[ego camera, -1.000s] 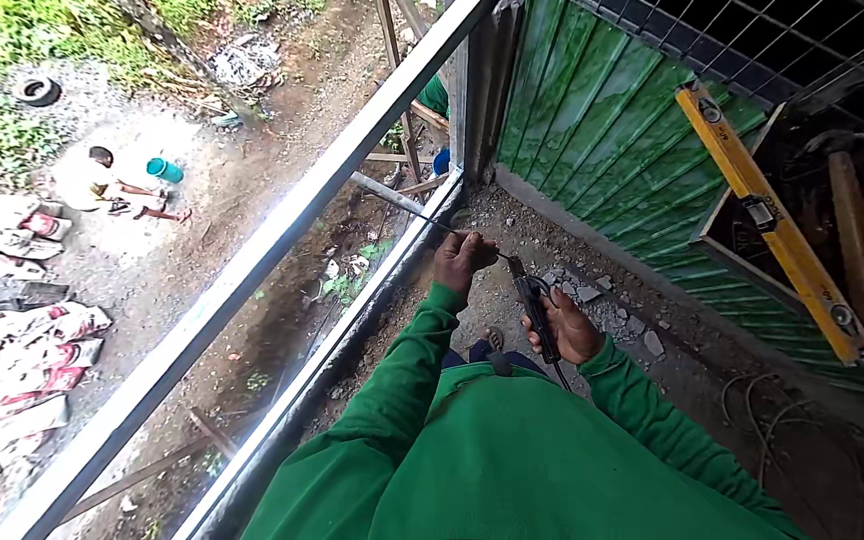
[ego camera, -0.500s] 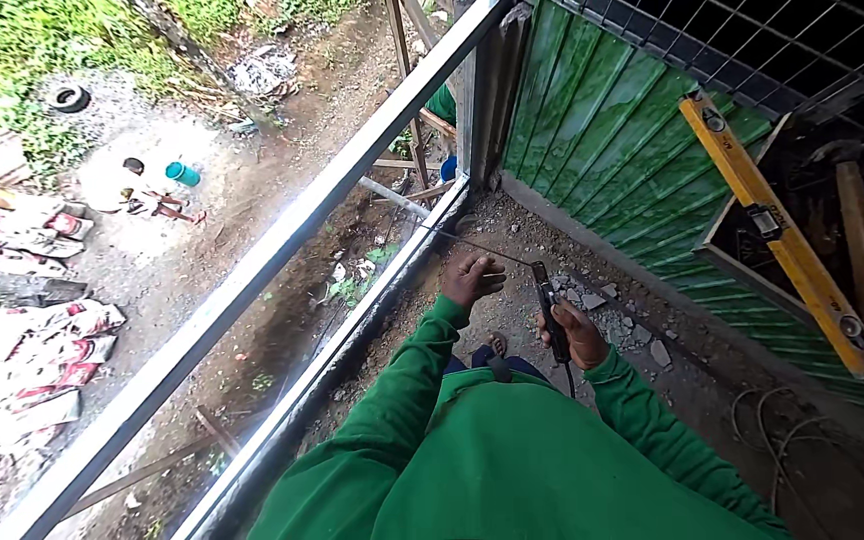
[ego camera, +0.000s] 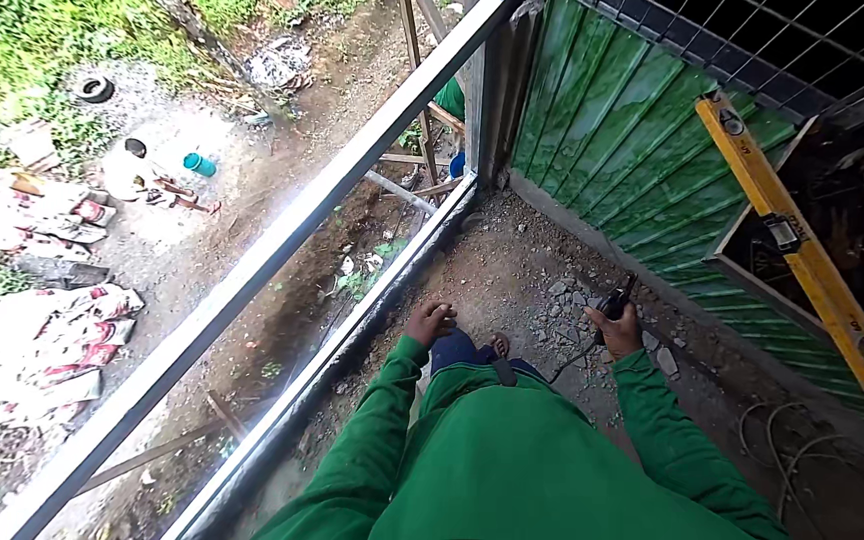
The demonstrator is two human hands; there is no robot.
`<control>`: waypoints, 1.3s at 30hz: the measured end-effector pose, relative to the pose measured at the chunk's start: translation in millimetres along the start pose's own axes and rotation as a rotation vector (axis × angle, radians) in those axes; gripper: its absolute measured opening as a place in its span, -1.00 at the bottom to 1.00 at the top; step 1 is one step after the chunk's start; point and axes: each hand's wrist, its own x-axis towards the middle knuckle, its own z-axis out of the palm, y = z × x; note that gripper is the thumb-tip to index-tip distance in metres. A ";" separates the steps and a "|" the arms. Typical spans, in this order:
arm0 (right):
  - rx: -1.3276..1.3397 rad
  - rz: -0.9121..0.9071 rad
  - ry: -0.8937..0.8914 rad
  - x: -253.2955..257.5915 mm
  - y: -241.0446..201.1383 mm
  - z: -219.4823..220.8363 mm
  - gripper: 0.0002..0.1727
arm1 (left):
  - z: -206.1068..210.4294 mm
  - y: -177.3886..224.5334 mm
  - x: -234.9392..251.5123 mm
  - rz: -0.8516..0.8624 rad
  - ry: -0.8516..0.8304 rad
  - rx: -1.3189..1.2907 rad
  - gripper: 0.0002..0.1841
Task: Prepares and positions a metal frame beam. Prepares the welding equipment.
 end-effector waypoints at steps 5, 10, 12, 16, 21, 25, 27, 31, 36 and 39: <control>-0.138 0.021 -0.018 28.5 -3.3 29.3 0.18 | 6.6 -20.7 16.4 -0.093 -0.075 0.157 -0.67; -0.271 0.081 -0.054 59.9 -4.4 67.5 0.25 | 17.4 -23.4 49.1 -0.092 -0.218 0.271 -0.66; -0.280 0.103 -0.045 74.3 -3.3 81.5 0.28 | 16.6 -17.5 67.1 -0.096 -0.247 0.272 -0.67; -0.263 0.162 -0.024 101.5 -10.9 105.5 0.29 | -2.1 -3.5 114.5 -0.127 -0.255 0.273 -0.66; -0.165 0.290 0.088 143.1 -24.2 135.1 0.17 | -49.9 27.7 179.2 -0.171 -0.198 0.322 -0.63; -0.123 0.326 0.148 183.6 -33.1 166.5 0.14 | -91.6 47.4 220.6 -0.258 -0.145 0.371 -0.61; -0.140 0.347 0.138 200.0 -42.4 184.0 0.14 | -108.9 45.6 237.2 -0.295 -0.155 0.439 -0.61; -0.049 0.369 0.123 224.2 -51.7 225.1 0.11 | -128.3 39.7 252.6 -0.314 -0.217 0.573 -0.60; 0.093 0.516 0.070 237.5 -54.6 269.0 0.07 | -114.2 32.4 258.8 -0.270 -0.322 0.660 -0.58; -0.019 0.586 -0.001 238.9 -49.8 282.0 0.07 | -93.6 23.6 274.9 -0.282 -0.435 0.752 -0.56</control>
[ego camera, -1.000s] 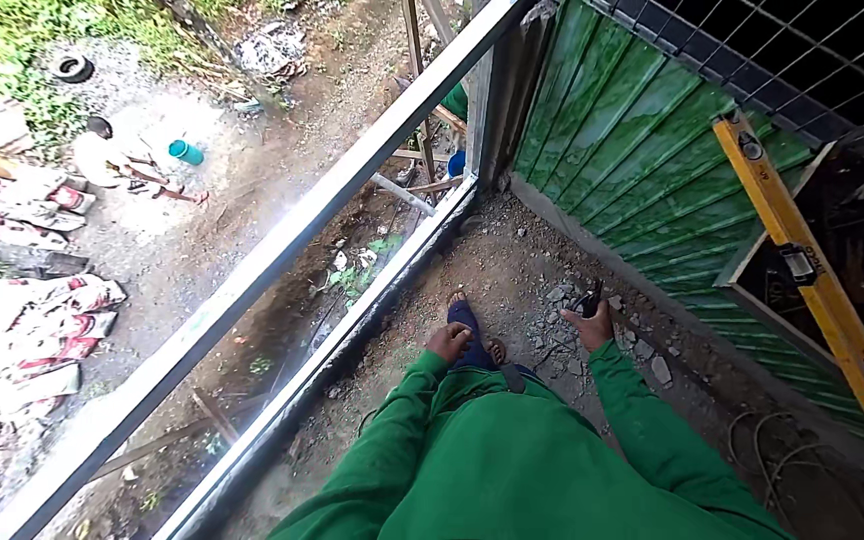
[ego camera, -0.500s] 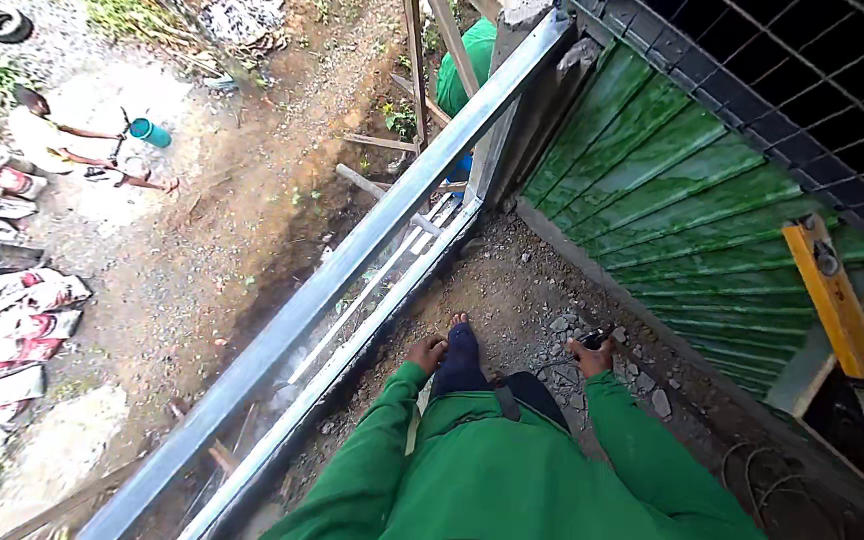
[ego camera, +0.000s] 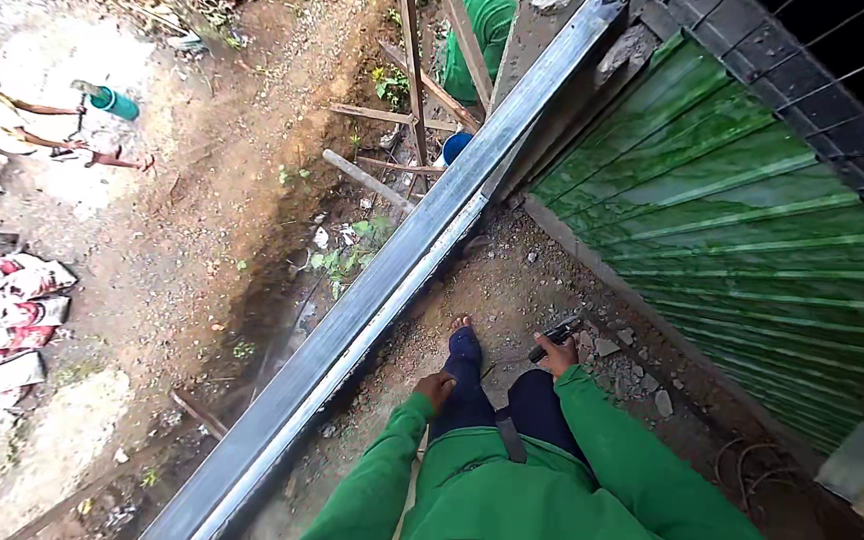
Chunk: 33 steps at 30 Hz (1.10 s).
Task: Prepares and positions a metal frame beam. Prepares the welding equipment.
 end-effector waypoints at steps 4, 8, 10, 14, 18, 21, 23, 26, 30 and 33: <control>-0.280 0.000 -0.030 11.9 10.8 6.4 0.12 | 12.2 14.1 36.4 0.006 -0.081 0.093 -0.57; -0.383 -0.026 -0.080 36.7 25.1 7.4 0.18 | 21.5 25.2 75.3 -0.016 -0.111 0.141 -0.58; -0.347 -0.047 -0.102 58.2 31.3 9.7 0.15 | 23.0 29.7 96.0 -0.039 -0.070 0.129 -0.59; -0.281 -0.031 -0.188 115.1 29.7 10.8 0.14 | 25.2 40.3 136.8 -0.098 0.063 0.052 -0.59; -0.205 0.042 -0.254 181.4 23.5 -4.6 0.01 | 34.4 53.3 176.0 -0.132 0.212 -0.049 -0.58; -0.132 0.130 -0.264 242.0 12.4 -26.6 -0.30 | 45.4 73.0 204.9 -0.130 0.274 -0.081 -0.59; -0.093 0.212 -0.260 283.8 2.1 -42.3 -0.38 | 52.1 84.1 224.5 -0.114 0.281 -0.095 -0.59; -0.042 0.283 -0.228 347.3 -8.6 -62.2 -0.35 | 58.7 84.5 259.4 -0.046 0.297 -0.089 -0.60; 0.028 0.272 -0.175 428.2 -5.1 -76.1 -0.31 | 35.7 62.6 316.0 0.046 0.336 0.020 -0.59; 0.081 0.259 -0.167 478.2 11.1 -77.2 -0.27 | -3.9 41.1 355.5 0.050 0.452 0.159 -0.60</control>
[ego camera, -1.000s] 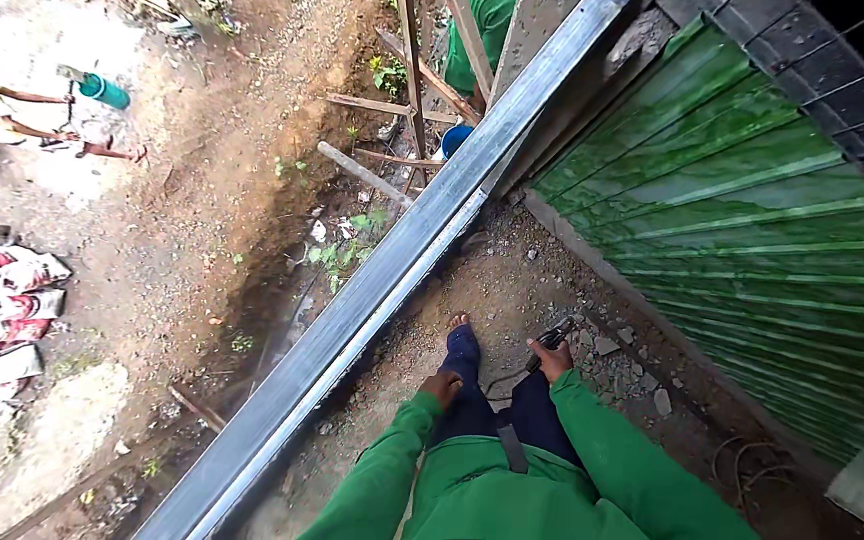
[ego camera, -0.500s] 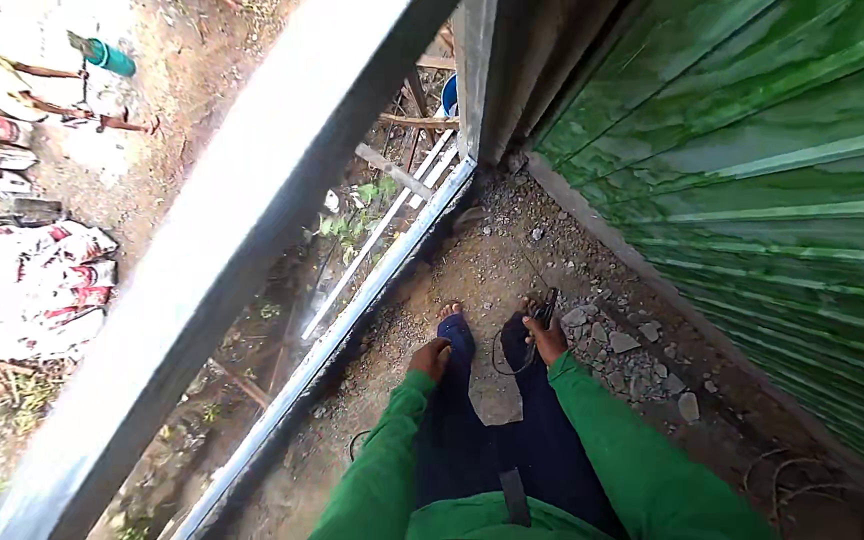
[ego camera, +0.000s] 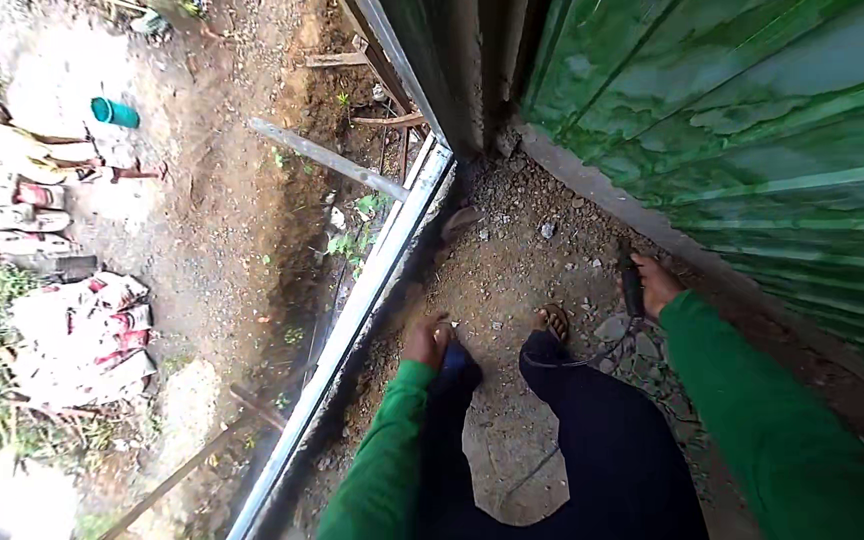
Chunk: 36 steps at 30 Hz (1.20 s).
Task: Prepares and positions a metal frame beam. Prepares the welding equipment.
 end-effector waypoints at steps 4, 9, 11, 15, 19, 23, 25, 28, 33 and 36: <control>0.007 -0.020 -0.085 58.7 26.6 -3.2 -0.27 | -27.5 -34.1 72.2 0.066 0.232 0.137 -0.58; 0.008 -0.081 -0.153 120.0 48.3 18.2 -0.26 | -51.9 -28.9 170.9 0.143 0.378 0.233 -0.42; 0.013 -0.099 -0.175 141.4 49.3 24.0 -0.23 | -53.6 -18.6 212.1 0.177 0.411 0.252 -0.32; -0.008 -0.128 -0.192 184.4 43.3 18.5 -0.19 | -50.8 0.1 280.2 0.186 0.465 0.242 -0.14; -0.061 -0.203 -0.161 214.5 28.0 -2.2 -0.28 | -48.5 -4.1 318.7 0.168 0.491 0.252 -0.05; -0.028 -0.271 -0.076 213.7 17.1 0.5 -0.35 | -58.7 -10.8 314.0 0.188 0.519 0.204 -0.03; -0.022 -0.266 -0.031 214.1 16.5 2.1 -0.36 | -58.7 -16.7 305.4 0.196 0.511 0.182 -0.04; -0.132 -0.309 0.046 223.0 14.1 1.5 -0.48 | -60.2 -22.3 302.4 0.159 0.471 0.196 -0.05; -0.411 -0.538 0.222 229.3 20.4 -5.2 -0.38 | -61.5 1.2 338.0 0.180 0.493 0.221 -0.04; -0.412 -0.600 0.232 211.8 23.5 1.0 -0.44 | -60.7 21.7 362.4 0.146 0.450 0.196 0.01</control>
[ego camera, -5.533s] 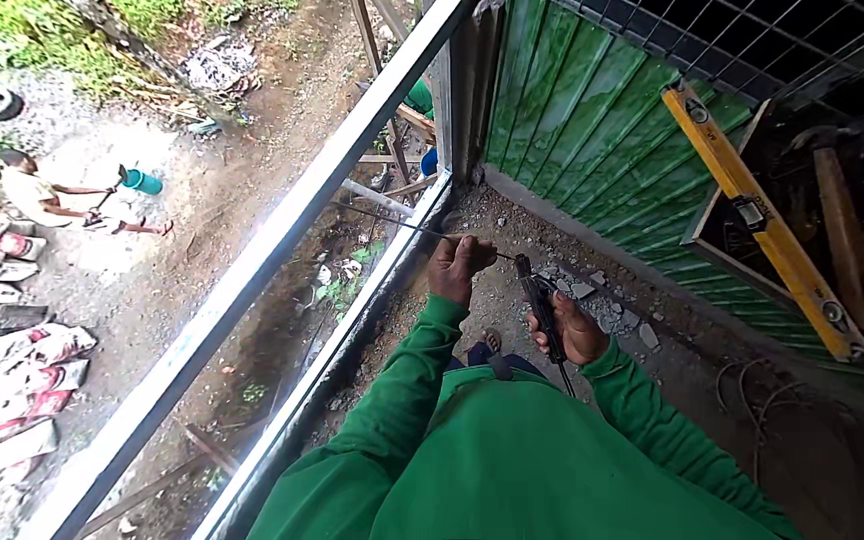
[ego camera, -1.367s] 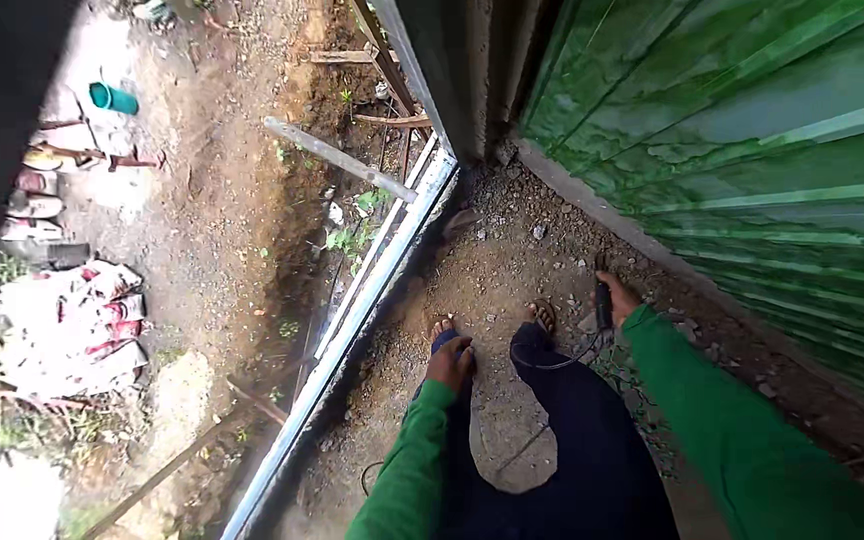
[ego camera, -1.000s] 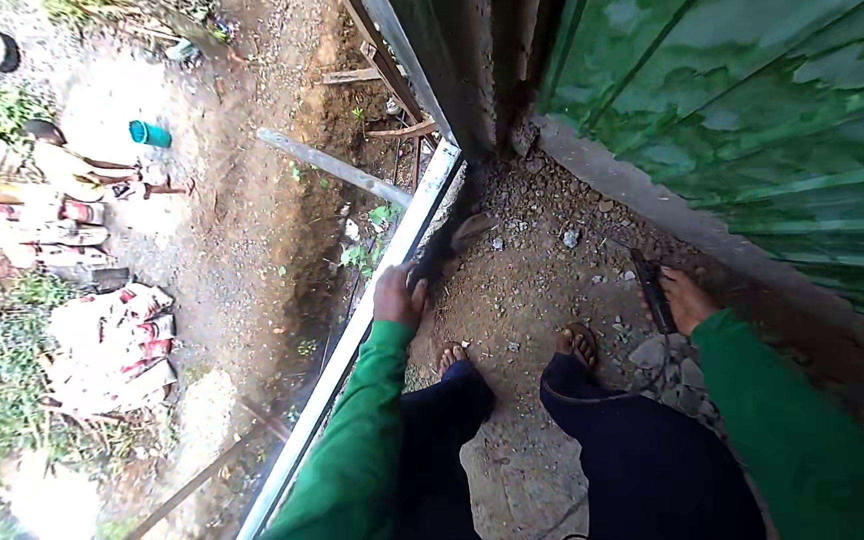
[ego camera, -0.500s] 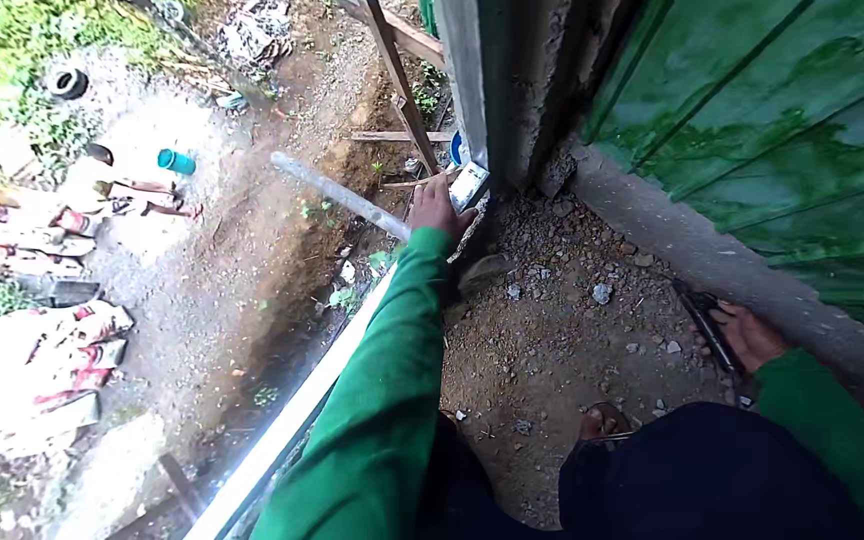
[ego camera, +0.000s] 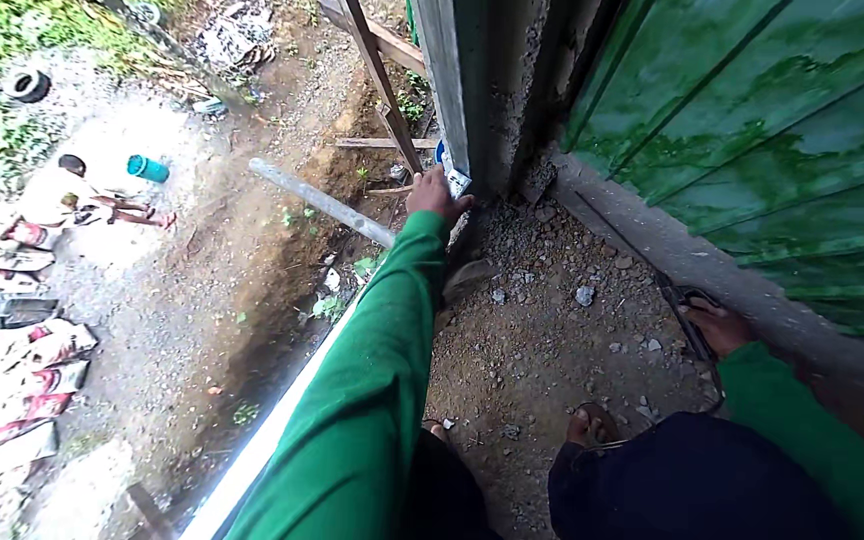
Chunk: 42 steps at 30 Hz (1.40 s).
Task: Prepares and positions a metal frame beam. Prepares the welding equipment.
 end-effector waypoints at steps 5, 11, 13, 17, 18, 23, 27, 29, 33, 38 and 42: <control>-0.108 0.008 -0.059 -1.6 -3.9 -17.1 -0.24 | 11.9 15.4 29.7 -0.023 -0.024 -0.060 0.05; -0.114 0.118 -0.110 -0.9 3.6 -27.1 -0.28 | 14.0 17.8 34.2 -0.133 -0.092 -0.020 -0.02; -0.142 0.120 -0.119 -6.6 9.7 -29.1 -0.26 | 10.5 21.5 34.5 -0.145 -0.115 -0.003 -0.07; -0.125 0.110 -0.080 -15.0 21.9 -30.8 -0.26 | 8.5 19.3 41.6 -0.165 -0.115 0.033 -0.11; -0.106 0.111 -0.062 -17.7 24.7 -31.7 -0.26 | 9.4 17.9 43.3 -0.163 -0.106 0.036 -0.12; -0.187 0.094 -0.039 -35.1 33.1 -36.7 -0.22 | 13.7 13.2 44.2 -0.141 -0.076 0.013 -0.21; -0.263 0.070 -0.055 -39.3 31.1 -35.3 -0.22 | 14.5 10.3 46.7 -0.130 -0.077 0.005 -0.23; -0.286 0.057 -0.051 -38.0 27.7 -32.3 -0.22 | 14.5 10.3 48.3 -0.129 -0.080 0.002 -0.25; -0.289 0.046 -0.035 -34.1 23.2 -28.3 -0.24 | 15.7 9.0 50.4 -0.116 -0.082 -0.002 -0.28; -0.244 0.040 -0.008 -31.7 22.2 -27.7 -0.27 | 15.6 7.2 51.2 -0.095 -0.082 0.003 -0.28; -0.254 0.016 0.000 -30.4 26.5 -28.9 -0.28 | 14.3 6.7 50.5 -0.084 -0.087 -0.012 -0.29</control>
